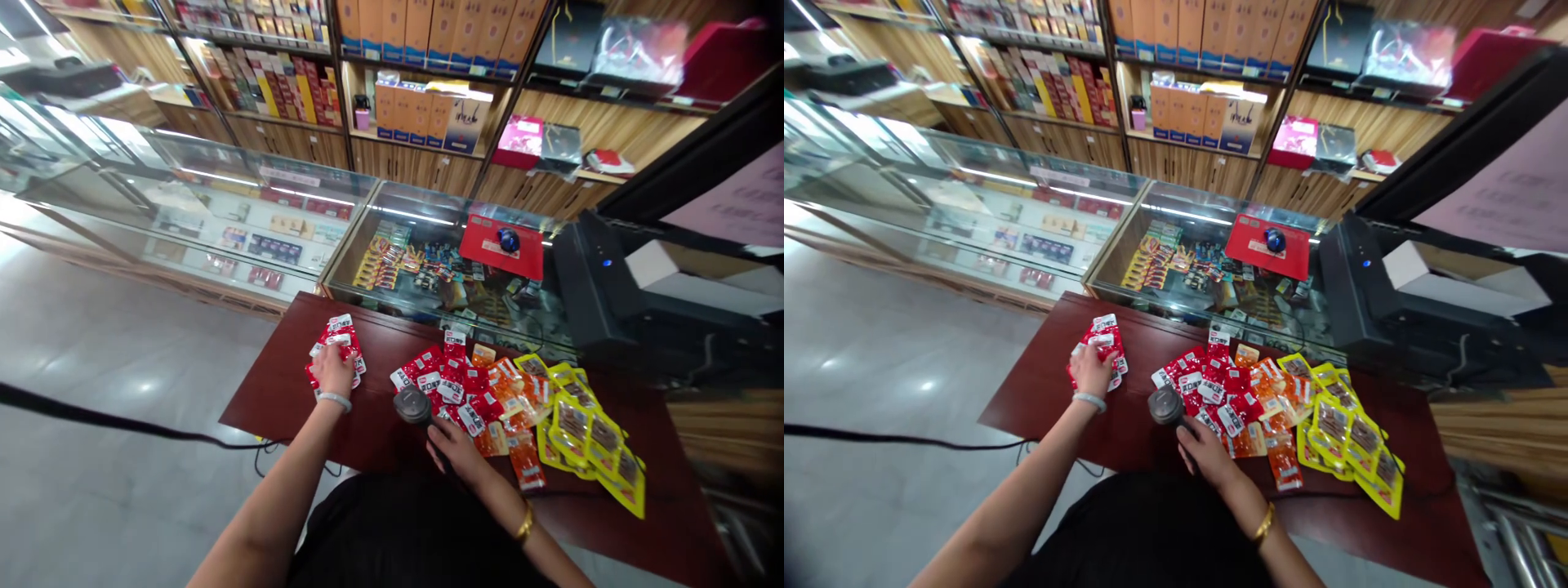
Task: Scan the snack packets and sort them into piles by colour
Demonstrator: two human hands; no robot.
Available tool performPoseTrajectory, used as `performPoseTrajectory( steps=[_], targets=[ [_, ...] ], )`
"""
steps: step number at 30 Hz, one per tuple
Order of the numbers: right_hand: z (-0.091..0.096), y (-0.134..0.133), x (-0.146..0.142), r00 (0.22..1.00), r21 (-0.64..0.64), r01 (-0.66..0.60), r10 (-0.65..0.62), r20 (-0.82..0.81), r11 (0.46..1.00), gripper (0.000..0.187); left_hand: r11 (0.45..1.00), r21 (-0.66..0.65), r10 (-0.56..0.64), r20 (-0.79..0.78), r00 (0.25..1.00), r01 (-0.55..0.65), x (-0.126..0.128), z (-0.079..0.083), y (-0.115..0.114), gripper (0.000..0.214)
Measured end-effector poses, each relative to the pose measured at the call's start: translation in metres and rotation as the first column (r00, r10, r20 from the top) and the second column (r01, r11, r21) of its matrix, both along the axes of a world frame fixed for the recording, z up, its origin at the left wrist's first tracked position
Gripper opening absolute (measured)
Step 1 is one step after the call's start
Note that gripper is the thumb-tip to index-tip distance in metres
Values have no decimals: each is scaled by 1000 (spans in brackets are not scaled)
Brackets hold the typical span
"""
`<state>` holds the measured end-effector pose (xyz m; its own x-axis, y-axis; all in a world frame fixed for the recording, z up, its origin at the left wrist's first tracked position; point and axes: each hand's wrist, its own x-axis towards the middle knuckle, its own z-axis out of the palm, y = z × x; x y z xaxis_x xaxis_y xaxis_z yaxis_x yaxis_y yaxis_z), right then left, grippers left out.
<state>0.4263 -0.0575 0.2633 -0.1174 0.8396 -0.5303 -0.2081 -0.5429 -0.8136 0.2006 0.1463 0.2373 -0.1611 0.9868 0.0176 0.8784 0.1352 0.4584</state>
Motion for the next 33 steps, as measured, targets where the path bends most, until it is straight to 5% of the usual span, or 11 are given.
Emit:
performPoseTrajectory(
  steps=[4,10,17,27,30,33],
  targets=[
    [-6,-6,5,998,-29,63,-63,3,998,58,890,-167,-434,-28,900,424,60,-9,-20,34],
    [-6,-10,9,992,-75,128,-127,7,989,61,807,-349,-536,-94,839,476,100,-23,-27,39],
    [-2,-2,15,985,-22,174,-174,13,985,60,786,-425,-383,234,893,449,66,-31,-23,27],
    [2,15,4,994,-23,99,-100,-53,995,52,837,-403,-255,311,915,370,27,-31,-52,21],
    [-3,13,0,996,-38,65,-67,-62,997,56,897,-355,-131,356,925,263,7,-34,-52,24],
    [-5,10,-2,997,-52,55,-58,-42,997,63,963,-266,63,339,939,31,-21,-37,-45,29]
  ],
)
